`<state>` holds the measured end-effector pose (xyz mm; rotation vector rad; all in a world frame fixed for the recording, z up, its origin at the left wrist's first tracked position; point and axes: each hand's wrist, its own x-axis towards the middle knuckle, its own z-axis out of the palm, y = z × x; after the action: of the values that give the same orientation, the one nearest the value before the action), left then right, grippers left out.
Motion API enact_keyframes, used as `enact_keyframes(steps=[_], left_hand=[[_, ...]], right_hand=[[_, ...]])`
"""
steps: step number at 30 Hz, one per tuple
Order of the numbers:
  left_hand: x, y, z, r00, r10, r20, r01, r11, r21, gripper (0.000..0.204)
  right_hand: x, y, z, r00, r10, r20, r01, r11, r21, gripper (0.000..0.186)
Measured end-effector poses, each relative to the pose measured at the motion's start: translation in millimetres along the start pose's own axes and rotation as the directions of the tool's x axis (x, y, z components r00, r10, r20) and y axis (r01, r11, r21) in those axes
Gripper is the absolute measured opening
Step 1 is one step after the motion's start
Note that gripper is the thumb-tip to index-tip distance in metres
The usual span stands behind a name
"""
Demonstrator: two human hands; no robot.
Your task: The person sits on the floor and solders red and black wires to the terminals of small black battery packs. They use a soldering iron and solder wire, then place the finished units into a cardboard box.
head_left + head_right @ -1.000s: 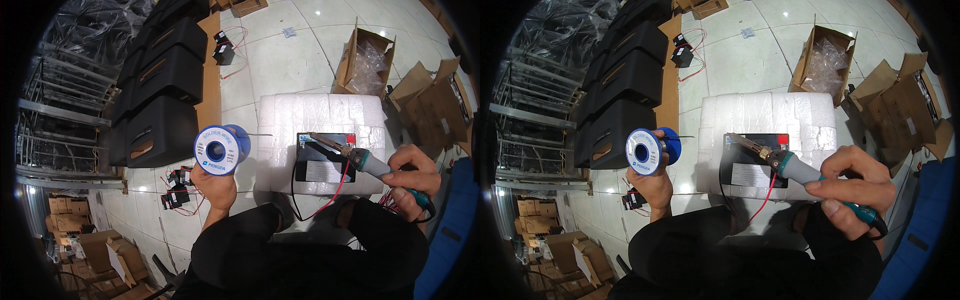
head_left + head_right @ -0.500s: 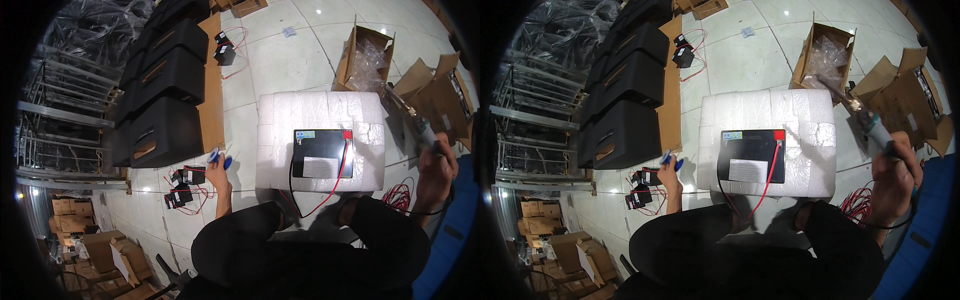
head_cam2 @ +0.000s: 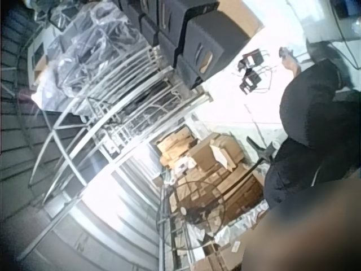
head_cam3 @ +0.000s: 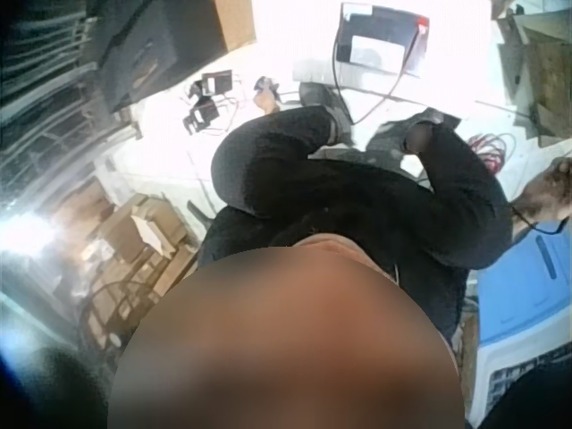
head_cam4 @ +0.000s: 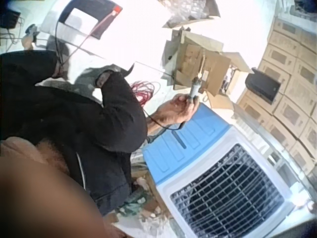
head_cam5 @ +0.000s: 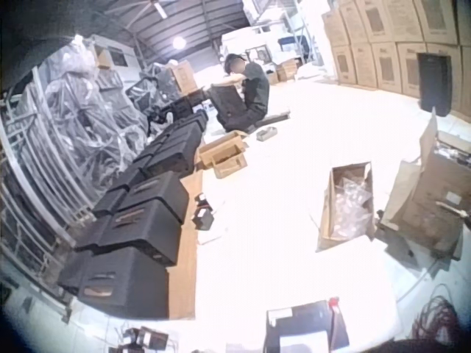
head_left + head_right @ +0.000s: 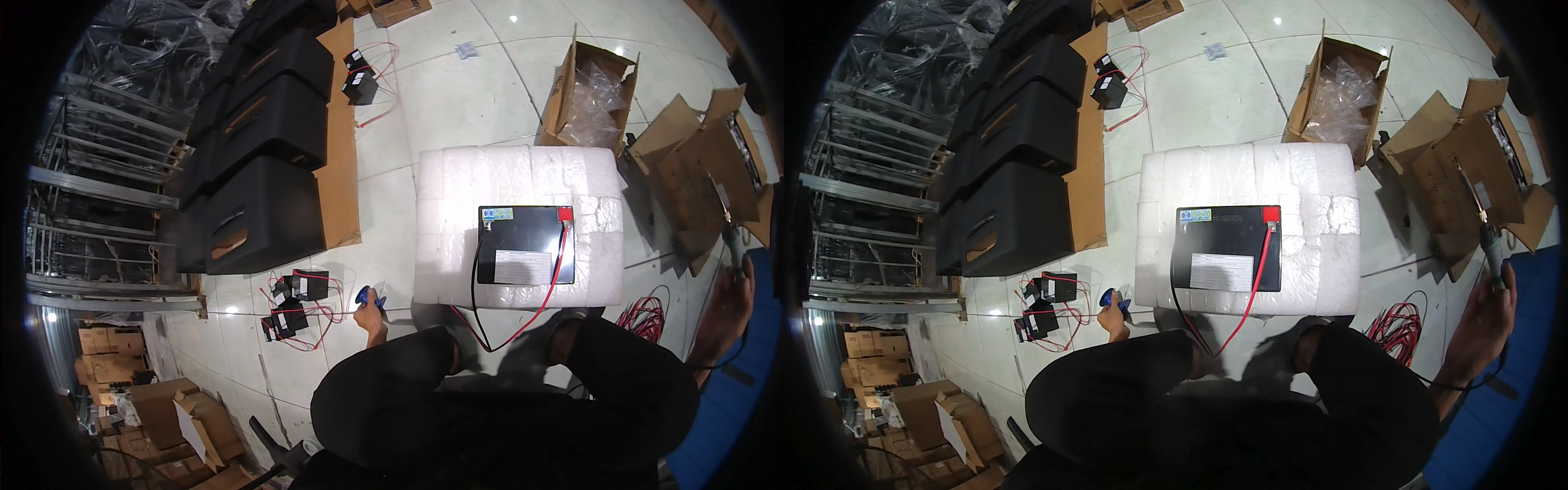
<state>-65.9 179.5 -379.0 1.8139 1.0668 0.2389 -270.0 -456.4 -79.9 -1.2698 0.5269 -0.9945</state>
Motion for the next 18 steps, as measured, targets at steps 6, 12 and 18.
enact_keyframes(steps=[6,12,18], left_hand=[[4.2,-7.2,-5.5,0.999,-0.034,0.003,0.034,0.999,0.037,0.059],[2.4,5.7,2.6,0.992,0.07,0.105,-0.098,0.953,0.287,0.054],[6.3,13.2,0.5,0.975,0.178,0.13,-0.213,0.913,0.349,0.045]], right_hand=[[-9.9,-10.4,-51.4,0.985,0.032,-0.17,-0.041,0.998,-0.053,0.049],[-35.7,-2.1,-86.9,0.934,-0.095,-0.345,-0.009,0.957,-0.289,0.039],[-53.2,27.1,-142.8,0.875,-0.482,-0.041,0.165,0.376,-0.912,0.023]])
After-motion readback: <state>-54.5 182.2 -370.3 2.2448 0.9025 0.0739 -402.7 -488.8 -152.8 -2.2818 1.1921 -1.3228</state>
